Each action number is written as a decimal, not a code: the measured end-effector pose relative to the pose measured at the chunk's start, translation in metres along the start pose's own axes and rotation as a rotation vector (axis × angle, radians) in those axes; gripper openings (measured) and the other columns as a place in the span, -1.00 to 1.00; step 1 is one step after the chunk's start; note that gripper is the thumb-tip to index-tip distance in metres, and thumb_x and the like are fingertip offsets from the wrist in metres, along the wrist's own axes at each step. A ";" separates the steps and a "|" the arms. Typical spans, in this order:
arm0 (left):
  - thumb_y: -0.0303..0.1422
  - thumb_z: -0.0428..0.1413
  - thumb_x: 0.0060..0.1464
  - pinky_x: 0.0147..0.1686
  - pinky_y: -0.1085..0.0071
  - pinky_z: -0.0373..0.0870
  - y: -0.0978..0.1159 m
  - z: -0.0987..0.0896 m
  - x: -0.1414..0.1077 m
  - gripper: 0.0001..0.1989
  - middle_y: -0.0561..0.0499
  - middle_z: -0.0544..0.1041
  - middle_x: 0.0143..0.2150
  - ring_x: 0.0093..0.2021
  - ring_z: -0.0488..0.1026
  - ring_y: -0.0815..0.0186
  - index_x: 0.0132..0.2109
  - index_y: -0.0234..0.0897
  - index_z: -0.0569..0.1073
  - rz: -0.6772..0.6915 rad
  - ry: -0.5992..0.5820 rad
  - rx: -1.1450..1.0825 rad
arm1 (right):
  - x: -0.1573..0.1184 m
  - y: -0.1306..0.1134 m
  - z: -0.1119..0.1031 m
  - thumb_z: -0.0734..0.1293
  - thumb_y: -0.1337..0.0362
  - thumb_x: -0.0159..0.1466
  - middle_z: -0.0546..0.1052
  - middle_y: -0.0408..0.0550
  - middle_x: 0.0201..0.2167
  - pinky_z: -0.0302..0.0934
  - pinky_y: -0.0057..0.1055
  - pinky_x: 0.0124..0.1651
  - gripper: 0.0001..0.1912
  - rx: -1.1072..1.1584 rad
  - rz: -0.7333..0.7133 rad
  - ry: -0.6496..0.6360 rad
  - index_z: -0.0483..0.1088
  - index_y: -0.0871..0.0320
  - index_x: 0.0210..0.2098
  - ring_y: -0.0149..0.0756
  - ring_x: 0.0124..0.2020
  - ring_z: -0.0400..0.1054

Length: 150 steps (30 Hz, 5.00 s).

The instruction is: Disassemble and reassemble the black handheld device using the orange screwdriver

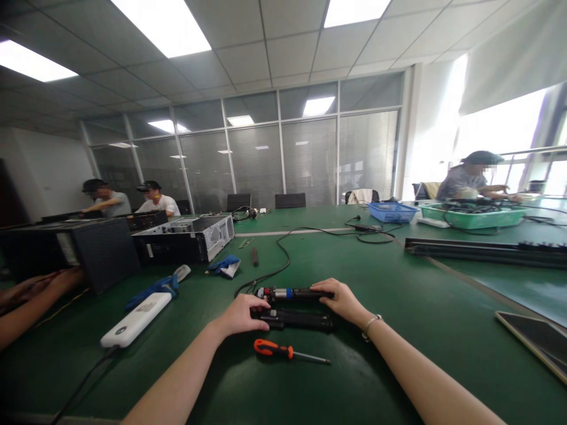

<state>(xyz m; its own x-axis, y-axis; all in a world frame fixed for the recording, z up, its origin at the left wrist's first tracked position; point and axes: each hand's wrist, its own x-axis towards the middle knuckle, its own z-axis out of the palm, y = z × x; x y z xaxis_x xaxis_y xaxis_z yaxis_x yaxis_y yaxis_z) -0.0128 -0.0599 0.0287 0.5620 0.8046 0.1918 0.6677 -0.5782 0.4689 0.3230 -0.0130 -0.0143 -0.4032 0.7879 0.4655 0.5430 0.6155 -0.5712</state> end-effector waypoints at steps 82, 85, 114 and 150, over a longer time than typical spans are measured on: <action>-0.44 0.20 0.06 0.15 0.13 0.26 -0.020 0.012 0.011 -0.58 -0.04 0.48 0.09 0.10 0.34 0.14 0.09 -0.13 0.42 0.129 0.454 0.027 | -0.002 -0.048 0.012 0.22 0.18 0.32 0.41 0.04 -0.06 0.25 -0.16 0.04 -0.67 -0.293 -0.187 0.139 0.38 0.03 0.06 -0.15 -0.04 0.27; -0.47 0.17 0.07 0.15 0.12 0.26 -0.027 0.014 0.012 -0.58 -0.04 0.48 0.09 0.10 0.34 0.14 0.10 -0.14 0.41 0.109 0.460 0.043 | 0.001 -0.047 0.019 0.20 0.20 0.33 0.41 0.05 -0.06 0.26 -0.12 0.02 -0.66 -0.341 -0.209 0.150 0.35 0.02 0.08 -0.13 -0.05 0.27; -0.45 0.21 -0.02 0.19 0.21 0.24 -0.036 0.014 0.015 -0.55 -0.03 0.49 0.10 0.13 0.39 0.15 0.06 -0.16 0.46 -0.040 0.379 -0.014 | 0.006 -0.035 0.036 0.18 0.31 0.32 0.43 0.04 0.00 0.26 -0.11 0.04 -0.60 -0.389 -0.159 0.103 0.31 0.00 0.13 -0.14 -0.02 0.30; -0.38 0.12 0.10 0.23 0.20 0.17 -0.044 0.019 0.014 -0.58 -0.05 0.44 0.15 0.18 0.34 0.17 0.14 -0.18 0.40 -0.027 0.341 0.023 | 0.004 -0.033 0.036 0.23 0.33 0.27 0.46 0.03 -0.03 0.25 -0.12 0.03 -0.62 -0.348 -0.191 0.138 0.38 0.02 0.07 -0.15 -0.03 0.32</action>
<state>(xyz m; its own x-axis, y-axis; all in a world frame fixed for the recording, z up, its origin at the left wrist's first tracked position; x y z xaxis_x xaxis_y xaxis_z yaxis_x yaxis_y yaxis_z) -0.0248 -0.0262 -0.0056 0.3510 0.8164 0.4586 0.6934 -0.5557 0.4587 0.2768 -0.0288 -0.0182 -0.4316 0.6351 0.6406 0.6937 0.6876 -0.2144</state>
